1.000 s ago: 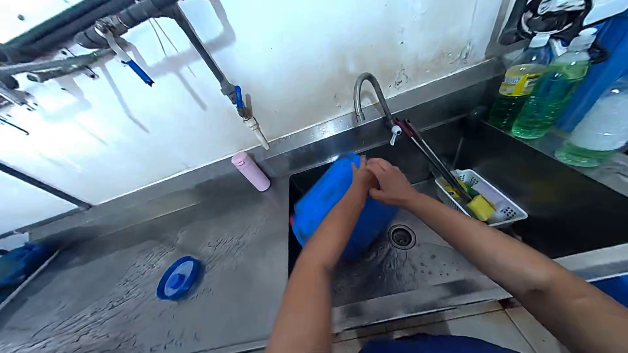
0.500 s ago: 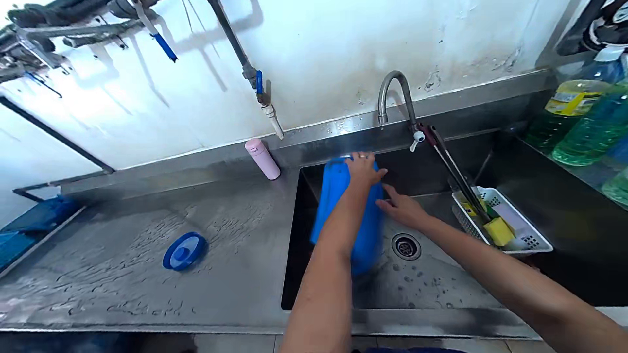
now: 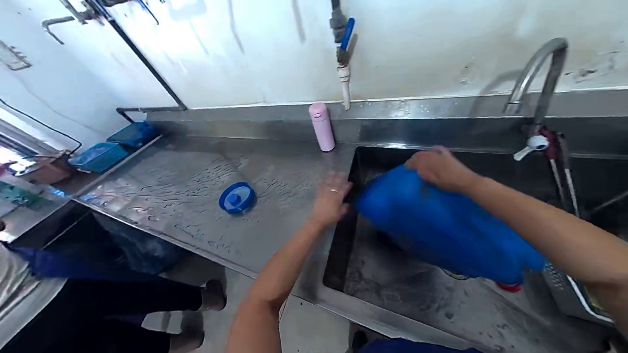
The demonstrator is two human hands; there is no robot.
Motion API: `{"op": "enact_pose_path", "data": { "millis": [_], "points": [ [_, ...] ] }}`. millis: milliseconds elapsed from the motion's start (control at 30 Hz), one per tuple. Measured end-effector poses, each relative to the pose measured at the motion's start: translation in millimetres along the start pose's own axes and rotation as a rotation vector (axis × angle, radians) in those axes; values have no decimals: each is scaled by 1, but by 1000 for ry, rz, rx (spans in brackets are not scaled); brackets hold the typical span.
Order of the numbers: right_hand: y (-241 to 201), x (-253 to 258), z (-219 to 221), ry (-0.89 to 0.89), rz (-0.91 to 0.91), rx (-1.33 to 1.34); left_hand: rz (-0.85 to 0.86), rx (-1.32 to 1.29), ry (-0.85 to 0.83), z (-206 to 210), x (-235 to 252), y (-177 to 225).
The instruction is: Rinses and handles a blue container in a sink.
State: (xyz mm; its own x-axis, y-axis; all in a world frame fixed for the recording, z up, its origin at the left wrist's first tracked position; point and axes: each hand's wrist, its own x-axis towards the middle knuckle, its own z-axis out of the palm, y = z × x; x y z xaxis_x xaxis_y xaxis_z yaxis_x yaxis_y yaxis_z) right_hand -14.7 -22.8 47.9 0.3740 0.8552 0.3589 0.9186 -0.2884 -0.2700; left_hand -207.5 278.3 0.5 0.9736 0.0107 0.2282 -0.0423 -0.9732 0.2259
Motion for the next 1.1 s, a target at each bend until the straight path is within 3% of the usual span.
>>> {"op": "enact_pose_path", "data": {
  "millis": [100, 167, 233, 300, 433, 567, 667, 767, 833, 900, 933, 1000, 1033, 1100],
  "points": [
    [43, 44, 10, 25, 625, -6, -501, 127, 78, -26, -52, -137],
    [61, 50, 14, 0, 915, -28, -786, 140, 56, -50, -97, -205],
    [80, 38, 8, -58, 1138, -41, -968, 146, 50, -70, -119, -237],
    [94, 10, 0, -104, 1280, -35, -947, 184, 159, -89, -100, -242],
    [52, -58, -25, -150, 1416, 40, -529, 135, 292, -117, 38, -195],
    [-17, -131, -20, -51, 1467, 204, -141, -26, 410, -146, 202, -87],
    [-62, -167, -1, 47, 1512, 292, -64, -234, 477, -173, 292, -6],
    [-76, -195, 17, 72, 1548, 345, -99, -278, 370, -180, 341, 48],
    [-78, -210, 22, 102, 1490, 439, -63, -180, 209, -149, 334, 59],
    [-74, -217, 23, 139, 1415, 543, -18, -216, 33, -87, 293, 55],
    [-70, -218, 22, 174, 1388, 596, -44, -380, -51, -39, 258, 50],
    [-58, -215, 23, 274, 1346, 663, -226, -997, -213, 63, 161, 50],
    [-53, -208, 23, 315, 1329, 674, -384, -1254, -182, 90, 123, 61],
    [-50, -192, -5, 293, 1251, 628, -527, -1531, -172, 80, 89, 75]
  ]
}}
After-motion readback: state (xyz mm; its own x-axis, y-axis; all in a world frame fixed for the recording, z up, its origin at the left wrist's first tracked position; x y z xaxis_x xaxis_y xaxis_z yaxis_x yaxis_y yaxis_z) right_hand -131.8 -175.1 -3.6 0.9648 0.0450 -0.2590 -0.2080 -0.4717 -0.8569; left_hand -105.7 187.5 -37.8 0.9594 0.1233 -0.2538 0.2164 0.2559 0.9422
